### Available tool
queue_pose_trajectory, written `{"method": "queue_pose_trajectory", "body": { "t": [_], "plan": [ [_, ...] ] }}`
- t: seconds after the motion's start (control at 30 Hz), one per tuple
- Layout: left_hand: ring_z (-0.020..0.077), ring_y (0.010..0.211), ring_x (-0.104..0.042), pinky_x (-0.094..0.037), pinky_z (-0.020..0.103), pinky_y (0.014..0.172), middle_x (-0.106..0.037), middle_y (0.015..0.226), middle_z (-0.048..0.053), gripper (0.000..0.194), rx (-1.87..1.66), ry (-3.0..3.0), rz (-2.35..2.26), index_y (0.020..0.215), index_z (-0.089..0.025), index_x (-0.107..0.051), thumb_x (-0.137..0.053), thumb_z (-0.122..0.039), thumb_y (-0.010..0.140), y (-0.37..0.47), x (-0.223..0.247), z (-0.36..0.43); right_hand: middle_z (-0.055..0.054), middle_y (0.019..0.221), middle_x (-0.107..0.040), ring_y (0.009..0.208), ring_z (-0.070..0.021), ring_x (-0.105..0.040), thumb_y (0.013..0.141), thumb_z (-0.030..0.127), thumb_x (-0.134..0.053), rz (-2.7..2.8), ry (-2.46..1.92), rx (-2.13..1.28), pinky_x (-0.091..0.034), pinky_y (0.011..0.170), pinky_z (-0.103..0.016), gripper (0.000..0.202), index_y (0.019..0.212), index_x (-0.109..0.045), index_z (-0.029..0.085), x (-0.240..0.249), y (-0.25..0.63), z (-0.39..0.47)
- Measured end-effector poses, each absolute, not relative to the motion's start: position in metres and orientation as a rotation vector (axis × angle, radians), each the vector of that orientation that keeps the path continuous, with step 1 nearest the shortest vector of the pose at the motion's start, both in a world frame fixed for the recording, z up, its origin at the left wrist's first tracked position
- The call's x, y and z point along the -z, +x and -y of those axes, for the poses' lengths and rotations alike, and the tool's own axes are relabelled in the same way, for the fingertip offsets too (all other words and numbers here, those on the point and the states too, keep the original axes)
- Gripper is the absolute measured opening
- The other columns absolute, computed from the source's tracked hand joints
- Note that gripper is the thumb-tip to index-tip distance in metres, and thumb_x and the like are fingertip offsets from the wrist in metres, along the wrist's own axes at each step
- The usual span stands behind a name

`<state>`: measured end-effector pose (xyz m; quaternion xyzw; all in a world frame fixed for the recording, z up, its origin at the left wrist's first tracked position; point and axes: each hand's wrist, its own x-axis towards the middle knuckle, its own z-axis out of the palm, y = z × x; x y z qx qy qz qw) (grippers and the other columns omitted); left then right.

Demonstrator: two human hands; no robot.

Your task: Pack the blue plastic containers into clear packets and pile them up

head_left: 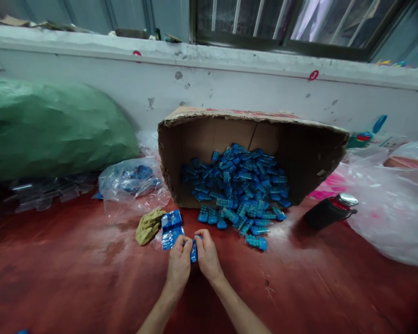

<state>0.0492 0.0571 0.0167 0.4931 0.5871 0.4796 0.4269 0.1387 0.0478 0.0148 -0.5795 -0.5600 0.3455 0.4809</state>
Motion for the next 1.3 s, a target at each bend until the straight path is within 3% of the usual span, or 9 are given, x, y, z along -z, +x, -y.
{"method": "queue_pose_trajectory", "body": {
  "t": [0.17,0.33,0.53,0.63,0.77,0.83,0.93,1.17,1.3],
  "plan": [
    [0.0131,0.055,-0.046,-0.038,0.025,0.054,-0.048,0.056,-0.004,0.013,-1.157,1.343,-1.442,0.061,-0.020,-0.048,-0.043,-0.029,0.070,0.047,-0.017,-0.056,-0.002,0.084,-0.060,0.073,-0.0143,-0.056,0.085,0.024,-0.036,1.456,-1.330,-0.881,-0.040,0.066,-0.024,0.017,0.095,-0.049,0.020,-0.013,0.138,-0.037],
    [0.0125,0.052,-0.044,-0.037,0.024,0.051,-0.044,0.057,-0.004,0.015,-1.162,1.369,-1.465,0.066,-0.020,-0.048,-0.043,-0.033,0.073,0.044,-0.017,-0.052,-0.001,0.077,-0.056,0.069,-0.0140,-0.054,0.085,0.024,-0.034,1.371,-1.412,-0.883,-0.042,0.063,-0.024,0.014,0.086,-0.047,0.019,-0.005,0.144,-0.043],
    [0.0136,0.059,-0.049,-0.042,0.026,0.057,-0.048,0.067,-0.003,0.007,-1.018,1.495,-1.439,0.077,-0.021,-0.044,-0.039,-0.022,0.073,0.034,-0.003,-0.058,-0.004,0.089,-0.058,0.081,-0.0150,-0.056,0.082,0.015,-0.036,1.637,-1.462,-0.866,-0.042,0.071,-0.025,0.019,0.099,-0.043,0.019,-0.004,0.157,-0.038],
    [0.0160,0.070,-0.054,-0.043,0.030,0.066,-0.055,0.076,0.001,0.021,-0.851,1.628,-1.454,0.087,-0.020,-0.046,-0.038,-0.012,0.070,0.033,0.003,-0.057,-0.005,0.095,-0.060,0.089,-0.0174,-0.056,0.079,0.012,-0.039,1.875,-1.665,-0.736,-0.041,0.072,-0.026,0.027,0.105,-0.043,0.020,-0.006,0.157,-0.035],
    [0.0203,0.096,-0.054,-0.040,0.033,0.078,-0.054,0.109,0.011,0.045,-0.473,1.956,-1.574,0.112,-0.019,-0.041,-0.037,-0.006,0.069,0.032,0.000,-0.048,-0.008,0.100,-0.058,0.094,-0.0222,-0.054,0.079,0.012,-0.041,1.980,-1.846,-0.605,-0.040,0.071,-0.031,0.033,0.110,-0.045,0.021,-0.009,0.155,-0.033],
    [0.0227,0.097,-0.053,-0.041,0.034,0.076,-0.049,0.116,0.014,0.048,-0.352,2.081,-1.687,0.120,-0.017,-0.037,-0.039,-0.010,0.072,0.030,-0.004,-0.041,-0.010,0.103,-0.056,0.095,-0.0240,-0.053,0.078,0.015,-0.045,2.001,-1.898,-0.528,-0.041,0.072,-0.032,0.038,0.115,-0.044,0.021,-0.009,0.155,-0.032],
    [0.0240,0.088,-0.055,-0.043,0.034,0.068,-0.052,0.108,0.014,0.045,-0.249,2.219,-1.800,0.123,-0.017,-0.038,-0.039,-0.021,0.078,0.027,-0.006,-0.032,-0.009,0.103,-0.054,0.092,-0.0250,-0.053,0.078,0.023,-0.052,2.059,-1.922,-0.435,-0.042,0.070,-0.033,0.044,0.121,-0.042,0.024,-0.010,0.159,-0.029],
    [0.0264,0.101,-0.049,-0.043,0.038,0.077,-0.052,0.116,0.013,0.036,-0.452,2.512,-1.833,0.116,-0.019,-0.050,-0.035,-0.022,0.083,0.015,0.007,-0.030,-0.010,0.119,-0.050,0.102,-0.0290,-0.047,0.082,0.025,-0.049,2.076,-1.861,-0.300,-0.040,0.078,-0.042,0.038,0.119,-0.046,0.027,-0.010,0.160,-0.020],
    [0.0252,0.110,-0.044,-0.039,0.039,0.086,-0.051,0.117,0.013,0.035,-0.757,2.563,-1.916,0.114,-0.018,-0.049,-0.034,-0.018,0.082,-0.013,0.002,-0.048,-0.008,0.116,-0.053,0.103,-0.0243,-0.047,0.086,0.021,-0.041,2.196,-1.586,-0.278,-0.039,0.082,-0.038,0.031,0.115,-0.048,0.025,-0.021,0.142,-0.033]
  ]
}}
